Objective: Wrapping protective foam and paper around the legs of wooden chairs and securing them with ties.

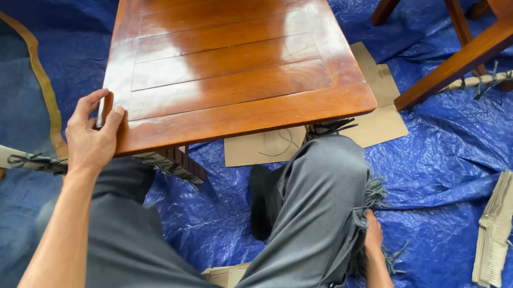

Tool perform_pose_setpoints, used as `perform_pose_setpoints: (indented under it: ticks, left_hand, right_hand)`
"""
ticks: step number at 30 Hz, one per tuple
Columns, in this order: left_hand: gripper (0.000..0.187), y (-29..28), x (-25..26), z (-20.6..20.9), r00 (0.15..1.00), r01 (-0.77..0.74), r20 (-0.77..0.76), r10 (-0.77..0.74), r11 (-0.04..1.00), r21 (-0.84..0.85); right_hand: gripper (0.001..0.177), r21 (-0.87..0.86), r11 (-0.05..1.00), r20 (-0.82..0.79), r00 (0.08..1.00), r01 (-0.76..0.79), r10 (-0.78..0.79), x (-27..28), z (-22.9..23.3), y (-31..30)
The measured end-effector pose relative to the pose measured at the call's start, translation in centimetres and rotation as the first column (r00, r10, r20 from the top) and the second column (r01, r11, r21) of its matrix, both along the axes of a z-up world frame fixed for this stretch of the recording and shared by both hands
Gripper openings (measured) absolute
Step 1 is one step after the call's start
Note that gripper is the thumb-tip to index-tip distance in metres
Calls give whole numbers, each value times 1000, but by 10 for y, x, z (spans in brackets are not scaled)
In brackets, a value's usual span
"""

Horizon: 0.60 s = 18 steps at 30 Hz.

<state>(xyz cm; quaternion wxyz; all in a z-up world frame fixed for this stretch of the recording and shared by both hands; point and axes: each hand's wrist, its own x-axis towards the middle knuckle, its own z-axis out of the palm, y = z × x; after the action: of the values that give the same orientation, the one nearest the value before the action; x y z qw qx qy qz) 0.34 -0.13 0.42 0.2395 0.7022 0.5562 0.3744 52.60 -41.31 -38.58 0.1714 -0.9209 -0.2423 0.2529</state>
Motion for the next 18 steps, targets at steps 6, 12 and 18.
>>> perform_pose_setpoints:
  ticks: [6,12,18]
  left_hand:
    - [45,-8,-1,-7,999,-37,-14,37,999,-2]
    - [40,-7,3,-7,998,-28,60,26,999,43]
    - [39,-47,5,-60,914,-234,353,200,971,56]
  right_hand:
    - [62,-255,965,42,997,-54,67,38,46,-16]
    - [34,324,824,-551,801,466,-236,111,68,21]
    - [41,468,563,-840,541,681,45,142,211,187]
